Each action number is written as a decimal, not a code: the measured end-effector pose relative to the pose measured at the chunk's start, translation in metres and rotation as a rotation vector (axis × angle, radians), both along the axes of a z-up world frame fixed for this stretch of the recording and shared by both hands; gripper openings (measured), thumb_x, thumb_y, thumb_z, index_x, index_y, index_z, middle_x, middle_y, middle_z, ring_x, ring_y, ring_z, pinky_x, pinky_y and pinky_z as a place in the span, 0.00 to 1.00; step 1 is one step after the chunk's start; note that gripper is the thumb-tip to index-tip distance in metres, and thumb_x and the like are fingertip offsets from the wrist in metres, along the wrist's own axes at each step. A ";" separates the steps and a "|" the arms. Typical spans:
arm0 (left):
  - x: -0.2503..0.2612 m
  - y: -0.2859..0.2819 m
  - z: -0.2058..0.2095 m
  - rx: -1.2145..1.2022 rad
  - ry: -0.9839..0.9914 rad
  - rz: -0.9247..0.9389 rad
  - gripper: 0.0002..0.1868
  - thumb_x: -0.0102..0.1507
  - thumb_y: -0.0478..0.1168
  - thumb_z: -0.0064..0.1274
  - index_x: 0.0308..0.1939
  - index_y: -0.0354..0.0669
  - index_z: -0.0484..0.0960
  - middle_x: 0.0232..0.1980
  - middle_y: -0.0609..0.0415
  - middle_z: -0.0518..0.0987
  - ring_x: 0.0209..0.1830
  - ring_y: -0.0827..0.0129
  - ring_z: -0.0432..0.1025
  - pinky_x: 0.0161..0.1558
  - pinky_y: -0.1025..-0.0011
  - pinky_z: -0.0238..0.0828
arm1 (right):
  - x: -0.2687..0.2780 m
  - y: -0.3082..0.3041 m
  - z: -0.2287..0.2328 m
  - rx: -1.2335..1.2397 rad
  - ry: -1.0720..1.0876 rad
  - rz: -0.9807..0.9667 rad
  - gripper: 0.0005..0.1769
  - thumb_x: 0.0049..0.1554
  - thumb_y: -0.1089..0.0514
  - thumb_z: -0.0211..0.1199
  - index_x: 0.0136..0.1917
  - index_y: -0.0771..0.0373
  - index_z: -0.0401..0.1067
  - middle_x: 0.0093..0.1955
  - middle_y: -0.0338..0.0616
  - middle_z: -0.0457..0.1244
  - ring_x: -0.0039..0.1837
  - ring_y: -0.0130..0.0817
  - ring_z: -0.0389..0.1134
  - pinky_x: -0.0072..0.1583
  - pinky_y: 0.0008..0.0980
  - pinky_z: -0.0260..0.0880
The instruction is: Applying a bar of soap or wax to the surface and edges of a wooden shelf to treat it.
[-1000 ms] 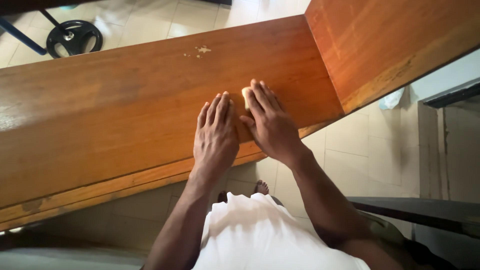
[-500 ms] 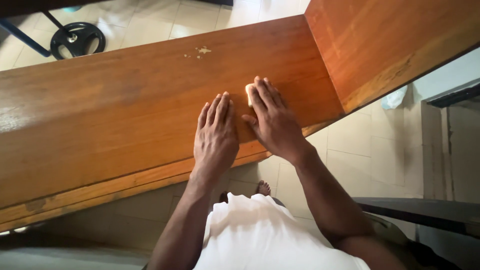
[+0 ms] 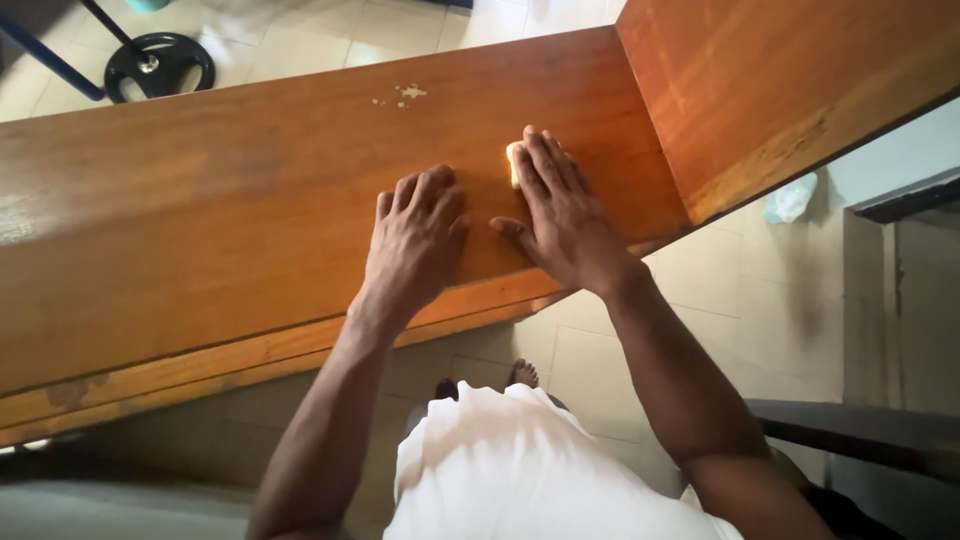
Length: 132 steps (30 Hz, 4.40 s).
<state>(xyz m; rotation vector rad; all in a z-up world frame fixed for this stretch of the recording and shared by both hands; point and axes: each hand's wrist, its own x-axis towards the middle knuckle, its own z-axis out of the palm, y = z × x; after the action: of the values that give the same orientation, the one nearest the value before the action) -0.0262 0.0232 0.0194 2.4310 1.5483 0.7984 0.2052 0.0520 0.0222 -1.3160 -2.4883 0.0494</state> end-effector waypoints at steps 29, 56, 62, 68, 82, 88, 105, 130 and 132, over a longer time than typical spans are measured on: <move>0.019 0.008 -0.021 0.107 0.076 0.375 0.29 0.69 0.49 0.51 0.67 0.31 0.73 0.75 0.40 0.66 0.76 0.49 0.57 0.75 0.50 0.46 | -0.004 -0.015 -0.001 -0.003 0.055 -0.020 0.48 0.67 0.30 0.41 0.82 0.72 0.46 0.84 0.65 0.42 0.85 0.58 0.42 0.82 0.50 0.44; 0.019 0.004 -0.013 0.085 0.074 0.332 0.27 0.68 0.48 0.50 0.65 0.32 0.75 0.73 0.40 0.69 0.75 0.50 0.60 0.75 0.53 0.50 | 0.029 -0.031 0.003 -0.027 0.017 -0.106 0.46 0.67 0.32 0.43 0.81 0.71 0.47 0.84 0.65 0.43 0.85 0.58 0.44 0.79 0.51 0.48; 0.019 0.006 -0.022 0.106 0.073 0.332 0.28 0.68 0.49 0.50 0.65 0.31 0.74 0.74 0.40 0.69 0.76 0.50 0.59 0.74 0.53 0.50 | 0.032 -0.038 0.002 -0.003 -0.008 -0.130 0.49 0.66 0.30 0.44 0.82 0.73 0.45 0.84 0.67 0.41 0.84 0.61 0.43 0.79 0.52 0.47; 0.018 0.008 -0.019 0.090 0.053 0.321 0.28 0.68 0.49 0.50 0.66 0.31 0.75 0.74 0.40 0.68 0.76 0.50 0.59 0.74 0.53 0.50 | 0.034 -0.063 0.017 -0.051 0.015 -0.110 0.49 0.65 0.31 0.47 0.81 0.71 0.46 0.84 0.65 0.42 0.84 0.58 0.44 0.78 0.49 0.48; 0.016 0.008 -0.019 0.081 0.076 0.298 0.28 0.68 0.50 0.51 0.65 0.32 0.75 0.75 0.41 0.68 0.76 0.50 0.58 0.75 0.53 0.49 | 0.038 -0.067 0.005 0.032 0.060 -0.138 0.47 0.66 0.33 0.49 0.82 0.71 0.47 0.84 0.65 0.43 0.84 0.59 0.44 0.80 0.51 0.48; 0.019 0.004 -0.014 0.078 0.076 0.247 0.28 0.69 0.48 0.51 0.68 0.32 0.73 0.74 0.41 0.68 0.76 0.50 0.58 0.75 0.52 0.48 | 0.045 -0.063 0.004 0.007 0.115 -0.253 0.41 0.70 0.37 0.49 0.82 0.70 0.50 0.85 0.62 0.46 0.84 0.58 0.48 0.79 0.51 0.52; 0.018 -0.008 -0.003 0.044 -0.054 0.049 0.20 0.69 0.43 0.53 0.62 0.35 0.77 0.71 0.44 0.74 0.74 0.52 0.63 0.74 0.55 0.55 | 0.030 -0.090 -0.020 0.207 0.335 -0.266 0.28 0.58 0.72 0.60 0.70 0.61 0.73 0.75 0.45 0.63 0.79 0.46 0.62 0.76 0.42 0.66; 0.177 -0.137 -0.169 -0.632 -0.539 0.128 0.27 0.62 0.36 0.57 0.66 0.46 0.72 0.59 0.46 0.80 0.51 0.53 0.78 0.52 0.59 0.74 | 0.129 -0.125 -0.147 -0.648 0.450 -0.090 0.21 0.60 0.61 0.69 0.65 0.61 0.70 0.60 0.51 0.69 0.58 0.46 0.73 0.57 0.39 0.73; 0.189 -0.138 -0.206 -0.537 -0.576 0.218 0.23 0.63 0.38 0.61 0.62 0.42 0.76 0.54 0.43 0.82 0.50 0.53 0.78 0.49 0.60 0.75 | 0.134 -0.126 -0.165 -0.695 0.409 -0.156 0.29 0.57 0.58 0.72 0.70 0.58 0.68 0.63 0.48 0.68 0.64 0.47 0.71 0.63 0.40 0.72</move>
<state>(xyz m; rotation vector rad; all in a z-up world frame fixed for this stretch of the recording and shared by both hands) 0.1629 -0.1150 -0.1864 1.5075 1.5402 0.8727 0.3390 -0.0743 -0.1425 -1.5370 -2.0666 1.1092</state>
